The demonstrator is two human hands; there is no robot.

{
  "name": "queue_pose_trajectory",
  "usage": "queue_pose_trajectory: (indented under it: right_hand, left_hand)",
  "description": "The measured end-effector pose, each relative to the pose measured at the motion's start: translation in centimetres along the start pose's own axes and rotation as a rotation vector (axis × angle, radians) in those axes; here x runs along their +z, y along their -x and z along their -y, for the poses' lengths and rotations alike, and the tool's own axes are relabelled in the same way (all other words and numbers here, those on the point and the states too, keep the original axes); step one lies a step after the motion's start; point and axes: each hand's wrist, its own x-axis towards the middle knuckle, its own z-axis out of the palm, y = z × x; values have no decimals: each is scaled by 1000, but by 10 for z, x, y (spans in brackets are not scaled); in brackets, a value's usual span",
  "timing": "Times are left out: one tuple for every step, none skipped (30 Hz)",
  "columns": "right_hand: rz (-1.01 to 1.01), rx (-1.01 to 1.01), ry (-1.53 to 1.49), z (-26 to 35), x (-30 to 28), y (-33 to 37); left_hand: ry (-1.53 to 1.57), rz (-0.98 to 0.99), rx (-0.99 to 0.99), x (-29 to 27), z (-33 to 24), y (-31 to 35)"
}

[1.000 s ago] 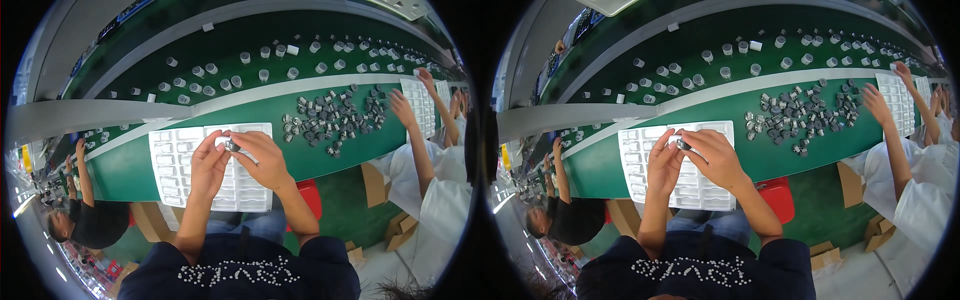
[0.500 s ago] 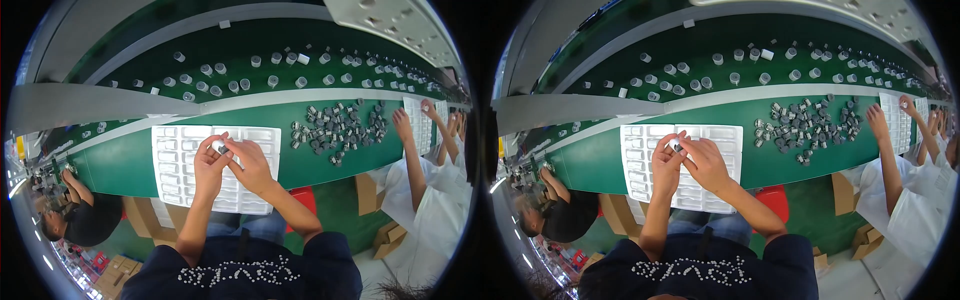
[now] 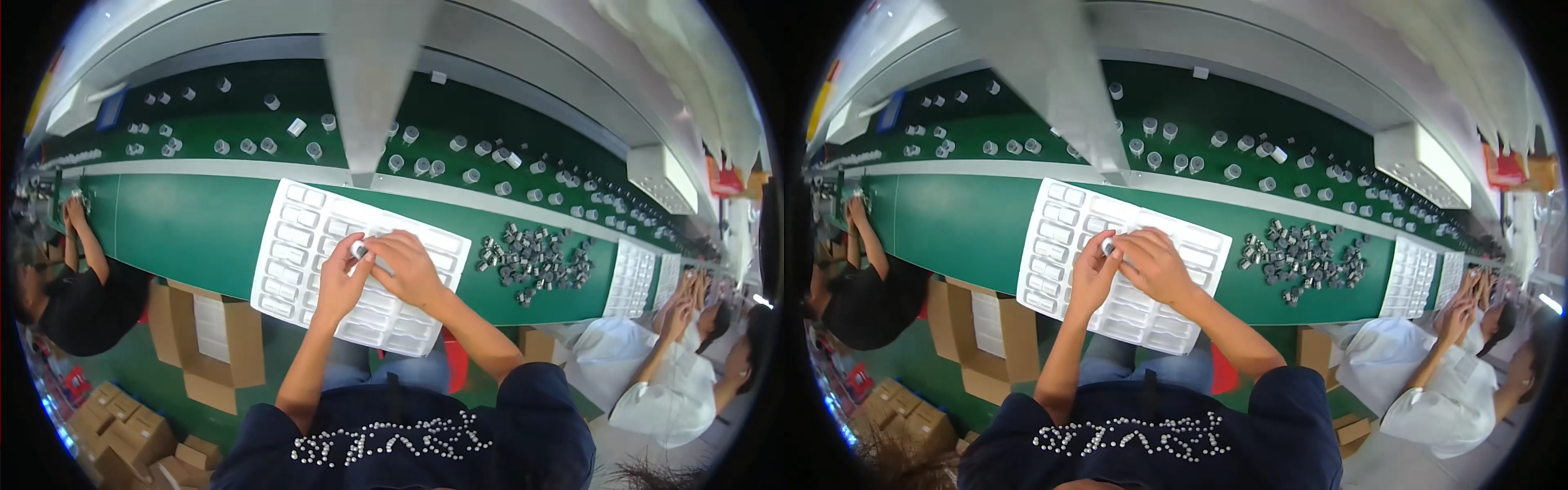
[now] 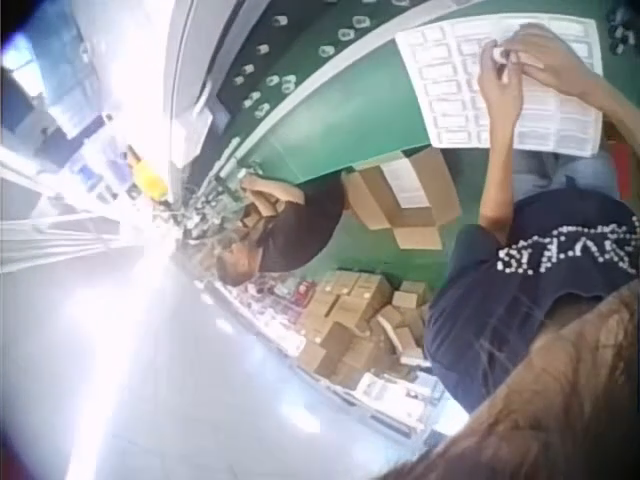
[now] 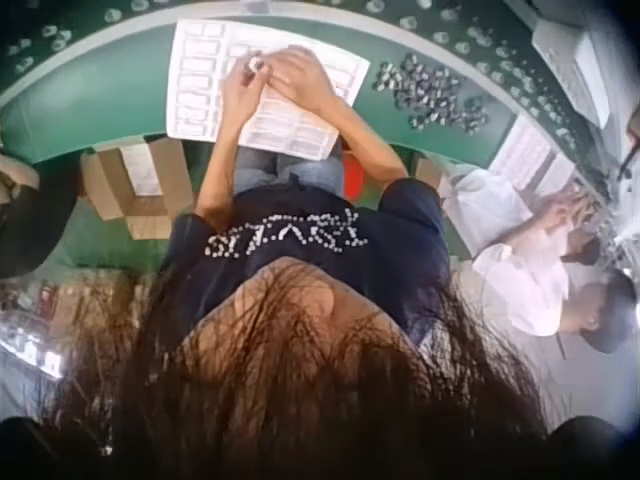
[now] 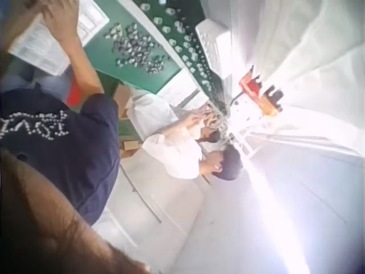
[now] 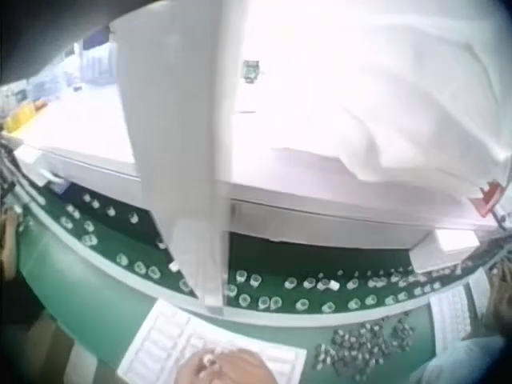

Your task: The person packs small electronic motor components by hand into white plastic sorting trays on a production line.

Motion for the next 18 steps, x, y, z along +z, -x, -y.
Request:
queue_pose_trajectory:
  right_hand:
    - [-3,-57,31,-12,-2,-7]
    - [-20,11,122,-35,-8,-15]
    - [-38,84,213,-61,-21,-26]
    - [-119,89,223,-87,-41,-49]
    - [-193,330,156,-109,-55,-75]
    - [-267,233,336,-152,-68,-91]
    - [-234,555,173,-158,-77,-119]
    - [-250,472,321,-214,-90,-120]
    - [-240,473,318,-241,-92,-127]
    - [-157,529,336,-259,-92,-138]
    - [-82,590,363,-273,-94,-145]
    - [-85,592,370,-282,-86,-151]
    - [-71,580,432,-289,-77,-154]
    - [-48,572,496,-294,-77,-153]
    - [-42,578,514,-300,-82,-156]
    - [42,472,501,-301,-83,-159]
    - [127,365,485,-302,-86,-159]
    - [167,391,476,-302,-95,-158]
  left_hand:
    - [-128,1,90,-5,5,-1]
    - [-203,6,172,-8,-5,6]
    - [-196,8,171,-17,-9,12]
    - [-430,49,293,-29,-13,20]
    - [-665,91,411,-39,-11,29]
    - [-843,179,428,-44,8,39]
    - [-846,163,415,-44,17,48]
    - [-995,295,407,-34,20,52]
    - [-1151,415,376,-27,26,59]
    - [-1127,430,338,-19,49,59]
    - [-1123,432,342,-11,65,56]
    - [-1123,388,360,-4,78,52]
    - [-1118,348,380,2,85,47]
    - [-1101,358,385,8,87,45]
    - [-1120,317,374,11,88,41]
    - [-1143,273,353,13,87,40]
    - [-1128,279,347,16,86,40]
    - [-1121,271,357,19,84,40]
